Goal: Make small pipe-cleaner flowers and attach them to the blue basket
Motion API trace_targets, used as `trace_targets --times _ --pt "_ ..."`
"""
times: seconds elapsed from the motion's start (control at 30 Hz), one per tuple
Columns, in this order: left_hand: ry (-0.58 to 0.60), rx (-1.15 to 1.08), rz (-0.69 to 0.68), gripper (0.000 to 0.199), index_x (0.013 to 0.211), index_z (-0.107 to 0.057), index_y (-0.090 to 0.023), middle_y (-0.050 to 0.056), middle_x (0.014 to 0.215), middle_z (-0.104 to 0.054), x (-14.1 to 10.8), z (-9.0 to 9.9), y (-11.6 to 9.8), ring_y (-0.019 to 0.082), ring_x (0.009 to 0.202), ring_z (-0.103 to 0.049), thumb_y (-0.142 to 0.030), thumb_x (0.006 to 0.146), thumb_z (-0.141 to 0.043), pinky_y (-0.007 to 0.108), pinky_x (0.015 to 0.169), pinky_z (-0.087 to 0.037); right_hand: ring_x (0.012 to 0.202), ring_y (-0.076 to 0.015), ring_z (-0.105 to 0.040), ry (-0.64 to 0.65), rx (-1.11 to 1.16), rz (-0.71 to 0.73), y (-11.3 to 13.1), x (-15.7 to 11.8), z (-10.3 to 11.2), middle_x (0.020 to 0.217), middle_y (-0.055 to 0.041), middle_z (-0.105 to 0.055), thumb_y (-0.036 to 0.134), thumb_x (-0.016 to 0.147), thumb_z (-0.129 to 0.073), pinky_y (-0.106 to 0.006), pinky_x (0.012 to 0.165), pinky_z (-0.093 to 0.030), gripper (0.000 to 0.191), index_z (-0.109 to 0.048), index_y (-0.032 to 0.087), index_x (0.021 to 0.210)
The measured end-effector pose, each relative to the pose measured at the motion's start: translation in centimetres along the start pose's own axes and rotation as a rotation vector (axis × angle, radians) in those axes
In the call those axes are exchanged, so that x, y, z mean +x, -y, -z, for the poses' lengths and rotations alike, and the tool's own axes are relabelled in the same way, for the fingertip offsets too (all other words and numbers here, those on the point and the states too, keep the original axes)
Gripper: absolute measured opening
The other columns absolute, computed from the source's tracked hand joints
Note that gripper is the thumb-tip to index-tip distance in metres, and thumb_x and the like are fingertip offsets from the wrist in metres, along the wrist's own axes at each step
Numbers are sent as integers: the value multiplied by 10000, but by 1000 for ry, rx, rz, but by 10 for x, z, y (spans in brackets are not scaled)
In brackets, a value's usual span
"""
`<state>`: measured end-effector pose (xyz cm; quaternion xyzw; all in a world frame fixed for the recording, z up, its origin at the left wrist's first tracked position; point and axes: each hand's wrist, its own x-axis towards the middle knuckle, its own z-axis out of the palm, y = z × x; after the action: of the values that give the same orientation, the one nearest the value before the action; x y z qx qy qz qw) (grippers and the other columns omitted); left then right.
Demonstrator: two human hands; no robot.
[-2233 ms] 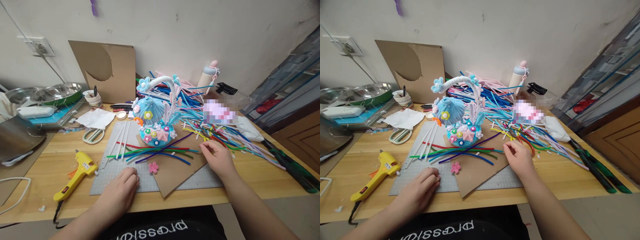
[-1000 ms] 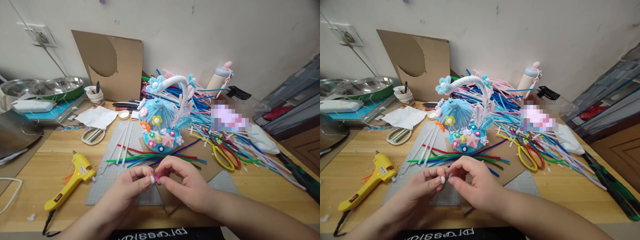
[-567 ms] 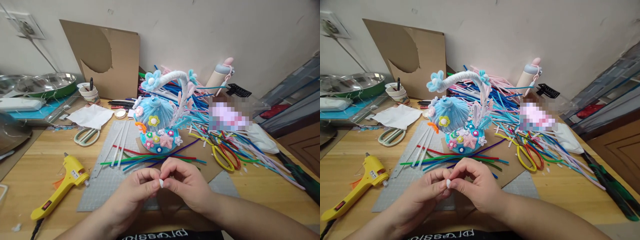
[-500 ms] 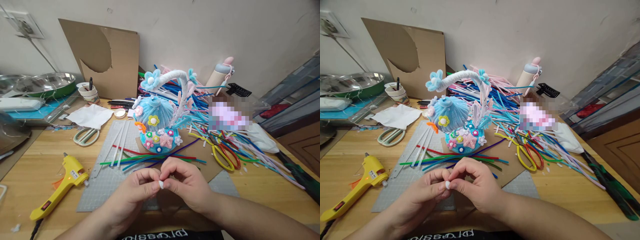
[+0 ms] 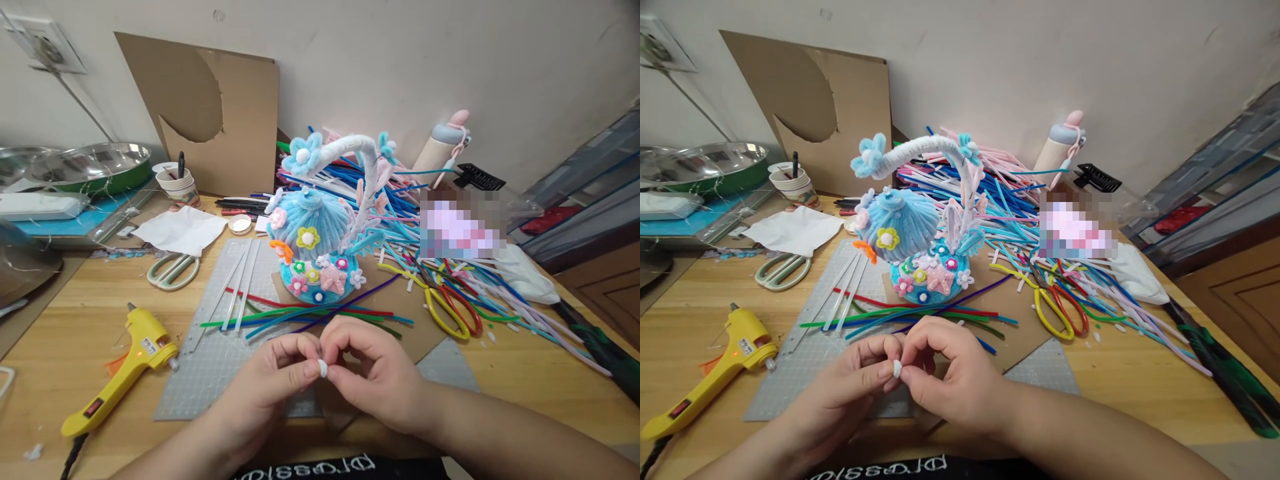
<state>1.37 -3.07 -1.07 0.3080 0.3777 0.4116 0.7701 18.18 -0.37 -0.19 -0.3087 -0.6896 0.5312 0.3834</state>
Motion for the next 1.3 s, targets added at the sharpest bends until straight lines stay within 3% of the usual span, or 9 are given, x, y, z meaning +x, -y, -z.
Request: trace_targets --times 0.27,0.57,0.77,0.97,1.2,1.3 --pt "-73 117 -52 184 664 -642 -160 2 723 -597 5 1 2 129 700 -492 -299 674 -761 245 672 -365 630 -108 -467 -22 89 -233 -6 1 -5 685 17 -522 111 696 -556 -212 554 -396 85 -521 188 684" --pt "-68 179 -122 209 696 -648 -158 -7 674 -550 3 1 2 112 635 -428 -354 766 -673 234 613 -326 602 -97 -434 -16 284 -274 -6 1 -6 663 23 -503 182 695 -591 -211 552 -369 99 -495 181 670" --pt "-80 340 -149 215 698 -628 -162 5 723 -590 0 -2 0 143 712 -500 -356 722 -718 257 674 -368 591 -94 -390 -10 276 -302 -5 1 -4 660 32 -472 229 703 -640 -217 544 -325 156 -497 178 669" --pt "-98 469 -237 191 702 -599 -167 11 743 -599 -12 0 6 152 734 -517 -336 776 -648 271 707 -389 527 -69 -364 24 466 -353 -17 -4 -5 629 46 -471 248 748 -653 -210 512 -273 174 -515 169 678" --pt "-317 774 -271 325 610 -492 -185 -22 583 -454 -28 18 1 141 589 -431 -387 863 -473 259 574 -356 518 -61 -371 31 480 -328 -17 -6 -6 655 35 -502 245 743 -667 -213 517 -274 188 -513 166 670" --pt "-487 974 -387 139 914 -587 -195 24 846 -587 -32 23 -7 170 743 -518 -297 841 -528 283 665 -401 543 -75 -382 39 364 -294 -9 -5 -5 661 30 -494 245 724 -655 -221 532 -299 184 -498 174 660"
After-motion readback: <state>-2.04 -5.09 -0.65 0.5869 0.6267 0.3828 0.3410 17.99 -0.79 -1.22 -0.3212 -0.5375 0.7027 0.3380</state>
